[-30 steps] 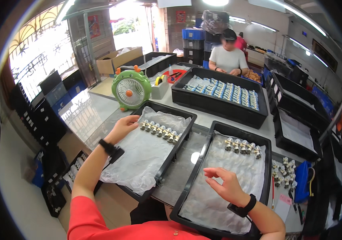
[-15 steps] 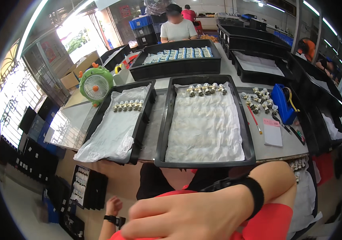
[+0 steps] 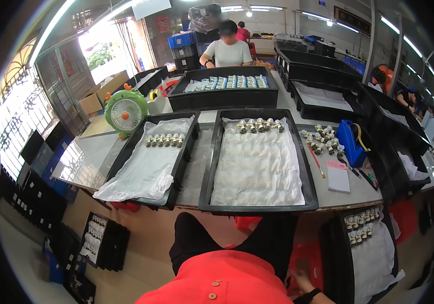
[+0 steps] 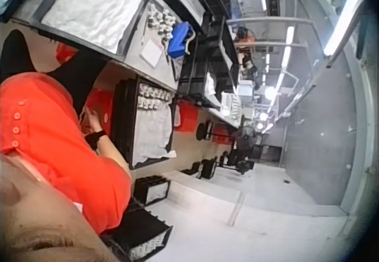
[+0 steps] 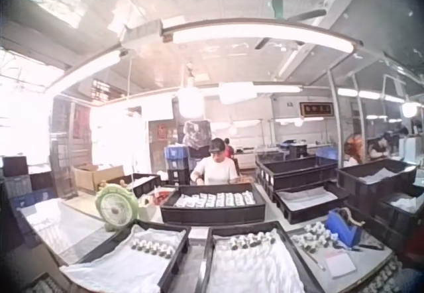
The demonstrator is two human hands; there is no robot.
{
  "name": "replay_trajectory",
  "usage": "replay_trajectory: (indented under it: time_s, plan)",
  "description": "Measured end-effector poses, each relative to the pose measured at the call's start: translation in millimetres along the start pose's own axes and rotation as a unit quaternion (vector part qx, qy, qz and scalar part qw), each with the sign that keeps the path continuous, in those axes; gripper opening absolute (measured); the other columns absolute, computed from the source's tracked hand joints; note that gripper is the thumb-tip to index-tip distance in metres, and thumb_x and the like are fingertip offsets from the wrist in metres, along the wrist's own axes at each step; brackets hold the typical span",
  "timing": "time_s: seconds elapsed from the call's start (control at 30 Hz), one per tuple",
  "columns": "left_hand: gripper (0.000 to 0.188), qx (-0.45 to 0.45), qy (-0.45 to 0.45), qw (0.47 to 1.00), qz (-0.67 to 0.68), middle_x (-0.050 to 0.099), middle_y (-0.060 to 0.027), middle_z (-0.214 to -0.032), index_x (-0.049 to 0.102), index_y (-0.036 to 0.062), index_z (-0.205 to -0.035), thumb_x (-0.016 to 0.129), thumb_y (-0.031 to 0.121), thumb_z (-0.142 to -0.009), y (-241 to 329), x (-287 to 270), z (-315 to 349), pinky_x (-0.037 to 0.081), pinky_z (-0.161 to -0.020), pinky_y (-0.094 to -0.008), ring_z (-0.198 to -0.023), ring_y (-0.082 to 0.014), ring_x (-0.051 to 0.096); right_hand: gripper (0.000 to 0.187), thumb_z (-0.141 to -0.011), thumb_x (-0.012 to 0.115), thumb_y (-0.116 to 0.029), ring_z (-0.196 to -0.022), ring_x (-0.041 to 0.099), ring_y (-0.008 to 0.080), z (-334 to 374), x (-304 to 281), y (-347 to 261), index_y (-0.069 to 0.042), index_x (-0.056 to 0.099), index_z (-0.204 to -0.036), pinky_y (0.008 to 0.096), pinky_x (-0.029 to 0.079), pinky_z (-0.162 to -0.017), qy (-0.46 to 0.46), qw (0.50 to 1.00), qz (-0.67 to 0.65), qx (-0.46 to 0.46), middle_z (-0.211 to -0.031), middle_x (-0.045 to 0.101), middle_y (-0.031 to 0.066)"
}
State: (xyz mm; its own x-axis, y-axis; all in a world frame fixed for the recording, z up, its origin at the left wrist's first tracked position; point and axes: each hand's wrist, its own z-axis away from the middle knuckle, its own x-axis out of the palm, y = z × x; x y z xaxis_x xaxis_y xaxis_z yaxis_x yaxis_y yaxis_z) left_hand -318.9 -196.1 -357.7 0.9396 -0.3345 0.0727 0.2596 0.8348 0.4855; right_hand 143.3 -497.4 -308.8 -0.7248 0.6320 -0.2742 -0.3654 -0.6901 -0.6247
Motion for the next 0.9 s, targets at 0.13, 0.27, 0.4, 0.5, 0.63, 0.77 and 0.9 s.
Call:
replay_trajectory:
  time_s: [0.13,0.27,0.4,0.5,0.63,0.77,0.9]
  plan:
    - [0.034,0.024,0.001,0.999,0.041,0.058,-0.0072,-0.104,0.051,0.0072,-0.113,0.051,0.031,-0.089,21.9,16.4,7.9,0.047,-0.084,-0.0471,-0.094,-0.0264,0.060,0.063,-0.085,0.058,-0.053,-0.101,0.057,0.0234,-31.7,-16.2,71.3,-0.003,0.053,-0.124,0.0367,0.052,-0.071,-0.031,0.973,-0.060,0.222,-0.110,0.060,0.0147]
    - [0.036,0.039,-0.010,0.998,0.054,0.058,-0.0070,-0.105,0.050,0.0072,-0.115,0.050,0.032,-0.089,38.0,37.2,12.4,0.047,-0.084,-0.0469,-0.096,-0.0262,0.060,0.064,-0.085,0.057,-0.054,-0.101,0.057,0.0238,-36.4,-7.4,31.2,-0.003,0.054,-0.124,0.0371,0.051,-0.073,-0.020,0.979,-0.091,0.180,-0.110,0.060,0.0142]
    - [0.038,0.042,-0.006,0.996,0.072,0.058,-0.0068,-0.107,0.050,0.0072,-0.116,0.049,0.034,-0.090,46.6,46.7,16.3,0.046,-0.085,-0.0466,-0.097,-0.0260,0.059,0.065,-0.085,0.056,-0.055,-0.102,0.057,0.0242,-51.2,6.7,-15.7,-0.004,0.054,-0.124,0.0376,0.050,-0.075,-0.046,0.986,-0.098,0.129,-0.111,0.060,0.0137]
    - [0.039,0.040,-0.003,0.996,0.083,0.058,-0.0067,-0.109,0.050,0.0073,-0.117,0.049,0.035,-0.090,55.4,49.6,13.5,0.046,-0.086,-0.0465,-0.098,-0.0258,0.059,0.065,-0.085,0.055,-0.056,-0.103,0.057,0.0245,-58.7,19.8,-45.0,-0.004,0.054,-0.124,0.0380,0.050,-0.077,-0.063,0.988,-0.103,0.100,-0.112,0.060,0.0134]
    - [0.041,0.035,-0.002,0.994,0.104,0.058,-0.0065,-0.110,0.049,0.0073,-0.119,0.048,0.036,-0.090,68.7,53.0,7.6,0.046,-0.086,-0.0462,-0.099,-0.0256,0.059,0.066,-0.084,0.054,-0.058,-0.103,0.057,0.0249,-68.2,32.2,-78.0,-0.005,0.054,-0.124,0.0385,0.049,-0.079,-0.075,0.988,-0.105,0.080,-0.112,0.060,0.0129]
    - [0.043,0.029,-0.002,0.992,0.126,0.057,-0.0063,-0.112,0.049,0.0073,-0.120,0.047,0.038,-0.091,83.7,54.0,-1.1,0.045,-0.087,-0.0460,-0.100,-0.0254,0.058,0.067,-0.084,0.053,-0.059,-0.104,0.057,0.0254,-74.7,43.3,-102.8,-0.005,0.055,-0.124,0.0390,0.048,-0.081,-0.080,0.988,-0.106,0.077,-0.113,0.060,0.0125]
    - [0.045,0.021,-0.011,0.990,0.140,0.057,-0.0061,-0.114,0.048,0.0073,-0.122,0.046,0.039,-0.091,104.0,54.5,-17.2,0.045,-0.087,-0.0457,-0.101,-0.0252,0.058,0.068,-0.084,0.052,-0.061,-0.105,0.057,0.0258,-78.2,54.7,-124.4,-0.006,0.055,-0.124,0.0394,0.047,-0.083,-0.077,0.988,-0.112,0.080,-0.114,0.060,0.0120]
